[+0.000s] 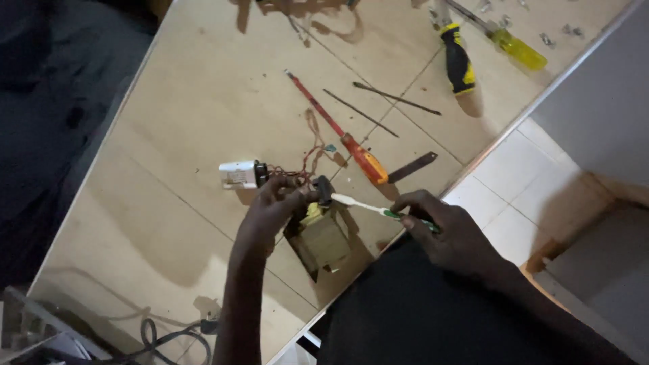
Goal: Cleaning a transformer component using a toothbrush and a small tool to remove dust and debris.
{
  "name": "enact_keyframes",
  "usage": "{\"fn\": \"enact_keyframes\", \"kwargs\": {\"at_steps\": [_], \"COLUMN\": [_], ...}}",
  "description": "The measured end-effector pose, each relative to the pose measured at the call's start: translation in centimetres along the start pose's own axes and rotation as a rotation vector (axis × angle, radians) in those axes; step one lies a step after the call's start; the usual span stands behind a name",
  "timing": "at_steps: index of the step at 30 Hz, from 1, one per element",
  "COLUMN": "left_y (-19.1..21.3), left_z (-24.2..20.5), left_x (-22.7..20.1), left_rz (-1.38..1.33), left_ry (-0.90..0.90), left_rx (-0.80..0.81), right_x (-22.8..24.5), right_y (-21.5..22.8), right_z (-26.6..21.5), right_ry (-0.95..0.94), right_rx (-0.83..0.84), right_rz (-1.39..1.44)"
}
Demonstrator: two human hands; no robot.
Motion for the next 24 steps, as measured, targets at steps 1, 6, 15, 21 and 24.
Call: {"fn": "enact_keyframes", "kwargs": {"at_steps": [1, 6, 15, 21, 24], "left_y": [0.1, -0.4, 0.7, 1.8, 2.4], "left_z": [0.0, -1.5, 3.0, -4.2, -5.0], "left_x": [0.3, 0.6, 2.8, 3.6, 6.8], "left_rz": [-0.008, -0.078, -0.144, -0.194, -0.279], "left_ry": [-0.008, -0.105, -0.218, -0.243, -0.401], "left_rx": [-0.002, 0.004, -0.054, -0.145, -0.154], "right_x": [1.3, 2.8, 5.2, 9.9, 9.0], "right_y": [-0.2, -2.9, -2.9, 0.4, 0.9], "right_z": [0.7, 2.9, 3.5, 1.6, 0.5], "right_ry": [0.009, 0.262, 0.231, 0.234, 0.300], "right_rx": [0.002, -0.108, 0.067, 0.046, 0.143], "right_rz": [-0.006, -0.320, -0.371, -0.232, -0.191]}}
Point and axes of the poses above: each hand's wrist, its own z-axis towards the middle knuckle, its own y-axis out of the back of the hand, x = y × z, the point moved 7 cm from there along z, towards the middle knuckle, and after that the axes turned 11 degrees about y, right-handed, at the moved point
